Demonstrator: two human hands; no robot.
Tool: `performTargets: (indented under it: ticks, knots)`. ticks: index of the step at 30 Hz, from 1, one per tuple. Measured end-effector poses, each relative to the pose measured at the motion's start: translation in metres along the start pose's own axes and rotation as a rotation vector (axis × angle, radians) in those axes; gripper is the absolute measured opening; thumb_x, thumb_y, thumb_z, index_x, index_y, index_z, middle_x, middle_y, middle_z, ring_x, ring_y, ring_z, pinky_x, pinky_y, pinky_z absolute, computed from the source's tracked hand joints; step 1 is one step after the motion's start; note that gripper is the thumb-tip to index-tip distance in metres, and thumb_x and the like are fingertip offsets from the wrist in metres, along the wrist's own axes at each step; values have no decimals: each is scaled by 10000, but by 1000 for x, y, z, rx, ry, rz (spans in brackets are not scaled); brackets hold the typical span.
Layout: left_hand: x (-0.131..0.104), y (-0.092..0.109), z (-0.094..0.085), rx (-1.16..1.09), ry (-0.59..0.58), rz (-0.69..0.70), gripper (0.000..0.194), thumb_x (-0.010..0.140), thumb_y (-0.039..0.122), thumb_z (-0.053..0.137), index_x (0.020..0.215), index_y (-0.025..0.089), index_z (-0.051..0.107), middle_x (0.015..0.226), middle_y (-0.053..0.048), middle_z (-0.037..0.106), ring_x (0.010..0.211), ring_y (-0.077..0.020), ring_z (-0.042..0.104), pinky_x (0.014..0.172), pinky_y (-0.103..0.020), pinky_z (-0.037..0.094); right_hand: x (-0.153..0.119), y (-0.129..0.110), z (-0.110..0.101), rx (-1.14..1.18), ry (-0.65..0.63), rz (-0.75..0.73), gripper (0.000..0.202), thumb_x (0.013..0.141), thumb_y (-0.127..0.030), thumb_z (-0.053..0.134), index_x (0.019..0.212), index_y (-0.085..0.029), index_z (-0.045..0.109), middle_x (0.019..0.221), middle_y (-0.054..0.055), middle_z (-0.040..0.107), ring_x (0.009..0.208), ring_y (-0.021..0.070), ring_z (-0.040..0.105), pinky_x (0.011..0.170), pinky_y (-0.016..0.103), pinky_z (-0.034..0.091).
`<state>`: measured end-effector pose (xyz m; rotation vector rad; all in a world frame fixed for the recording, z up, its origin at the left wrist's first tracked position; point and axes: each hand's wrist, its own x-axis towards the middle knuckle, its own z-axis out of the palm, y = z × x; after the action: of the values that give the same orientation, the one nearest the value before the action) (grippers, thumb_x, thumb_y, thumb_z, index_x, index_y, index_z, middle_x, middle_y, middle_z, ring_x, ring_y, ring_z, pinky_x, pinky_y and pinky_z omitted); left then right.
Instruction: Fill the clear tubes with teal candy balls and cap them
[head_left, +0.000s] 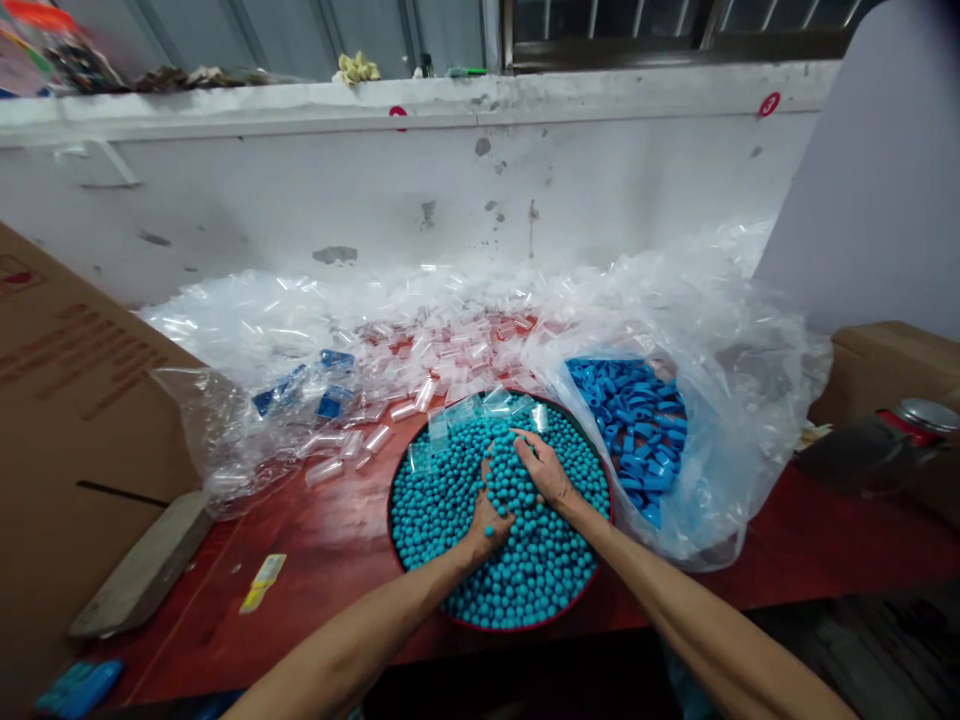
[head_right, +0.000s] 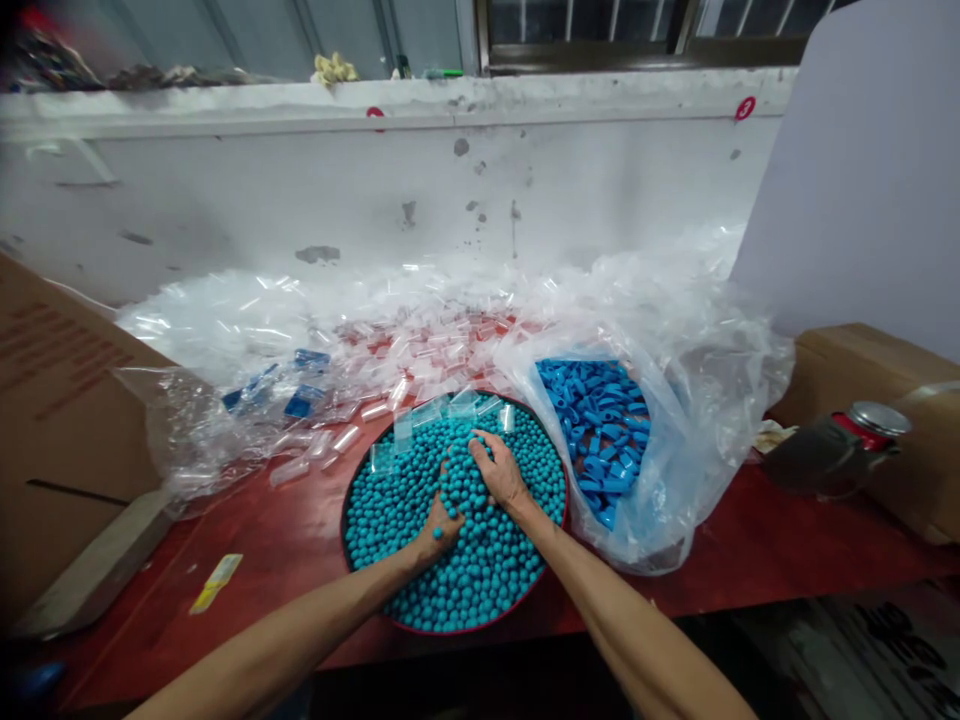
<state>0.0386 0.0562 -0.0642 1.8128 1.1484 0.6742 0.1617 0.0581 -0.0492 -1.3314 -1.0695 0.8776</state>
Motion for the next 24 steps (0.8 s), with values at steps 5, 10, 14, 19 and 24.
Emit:
performTargets:
  ticks: [5,10,14,19,24]
  knots:
    - [-6,-1,-10,-62,-92,71,884,615,309,625,1329,185,119,1310,-98,370,1200,-252,350,1005,-385,297,1,-3,3,-122,-52,-79,445,820,-473,355,1065,-172,572,1123,81,560,1076,197,473,960,374,318]
    - [-16,-2,-17,-119,-88,94,1074,530,251,691,1324,154,-26,1352,-137,271,1220,-241,316,996,-389,293,-8,-13,9,-221,-172,-204,344,814,-393,432,989,-155,607,1001,83,568,983,174,503,925,328,346]
    - [-19,4,-24,-60,-38,104,926,590,193,608,1325,146,47,1332,-140,297,1180,-231,367,979,-380,307,-18,-17,13,-361,-241,-335,263,837,-313,417,979,-192,602,989,61,520,997,163,465,914,324,350]
    - [-13,5,-33,-8,-108,29,947,580,157,565,1332,106,-9,1366,-165,225,1190,-243,351,982,-382,297,-13,-12,13,-386,-200,-327,238,820,-285,455,994,-195,591,1035,62,496,991,160,471,908,318,361]
    - [-14,4,-34,-63,-96,62,955,578,218,615,1331,163,31,1368,-120,233,1251,-242,248,1007,-381,258,-16,-21,21,-381,-277,-380,240,778,-248,517,1003,-232,599,1056,38,533,1011,154,488,901,299,371]
